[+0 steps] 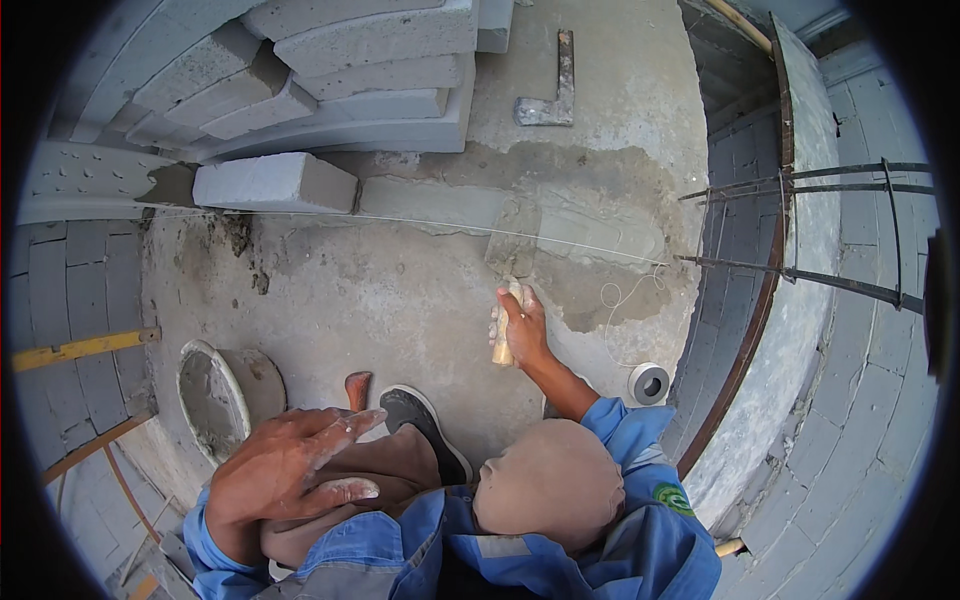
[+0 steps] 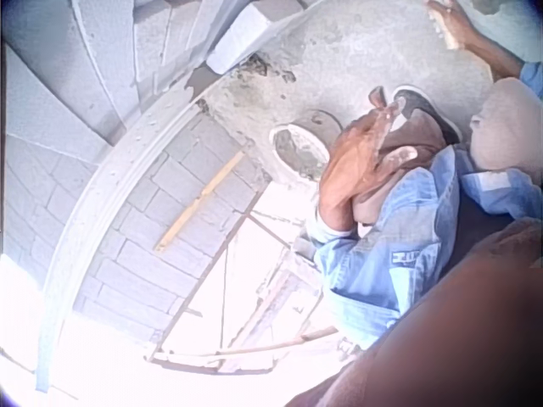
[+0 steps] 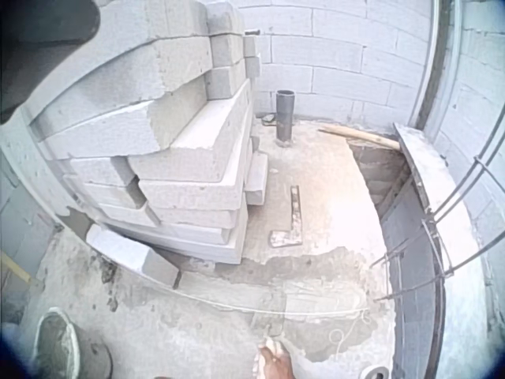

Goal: The person constructs a wall by applying mortar from a bucket onto lightweight concrete blocks with a trowel, then laying the blocks in courses.

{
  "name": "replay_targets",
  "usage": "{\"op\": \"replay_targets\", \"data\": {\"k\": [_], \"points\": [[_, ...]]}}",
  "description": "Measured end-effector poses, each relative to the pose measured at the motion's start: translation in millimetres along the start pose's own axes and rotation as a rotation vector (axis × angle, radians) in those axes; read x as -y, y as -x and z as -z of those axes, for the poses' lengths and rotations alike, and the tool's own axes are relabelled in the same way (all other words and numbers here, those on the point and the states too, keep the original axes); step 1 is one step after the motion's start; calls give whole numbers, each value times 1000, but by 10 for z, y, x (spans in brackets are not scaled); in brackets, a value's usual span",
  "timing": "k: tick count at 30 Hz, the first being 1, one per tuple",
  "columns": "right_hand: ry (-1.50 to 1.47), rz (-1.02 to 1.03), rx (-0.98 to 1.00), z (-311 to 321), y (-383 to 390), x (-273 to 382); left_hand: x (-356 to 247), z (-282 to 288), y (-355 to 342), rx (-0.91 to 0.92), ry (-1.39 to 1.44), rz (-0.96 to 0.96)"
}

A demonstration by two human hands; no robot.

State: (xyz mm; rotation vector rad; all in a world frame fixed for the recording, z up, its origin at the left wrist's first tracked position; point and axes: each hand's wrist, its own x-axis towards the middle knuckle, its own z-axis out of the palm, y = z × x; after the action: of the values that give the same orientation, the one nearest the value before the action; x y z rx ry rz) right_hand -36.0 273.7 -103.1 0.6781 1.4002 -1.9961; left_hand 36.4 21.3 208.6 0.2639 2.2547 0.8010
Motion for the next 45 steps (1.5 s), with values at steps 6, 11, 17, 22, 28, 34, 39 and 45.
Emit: {"op": "replay_targets", "data": {"k": [6,11,17,22,28,34,39,45], "points": [[390,99,127,124,-48,-85,81,-49,-72,25,37,-86],[1204,402,50,249,73,184,82,-18,20,-13,32,-85],[1456,510,53,569,71,393,81,-38,-33,-24,83,-116],[1447,581,152,370,-210,376,128,-88,-40,-121,68,-256],[1283,400,314,-249,-460,481,90,-57,48,-95,76,-214],[1350,483,364,-543,-580,530,145,-81,51,-111,83,-249],[1231,266,502,-376,-379,475,218,-55,81,-80,70,-259],[1236,333,295,-415,-426,544,151,3,45,3,62,-302]]}}
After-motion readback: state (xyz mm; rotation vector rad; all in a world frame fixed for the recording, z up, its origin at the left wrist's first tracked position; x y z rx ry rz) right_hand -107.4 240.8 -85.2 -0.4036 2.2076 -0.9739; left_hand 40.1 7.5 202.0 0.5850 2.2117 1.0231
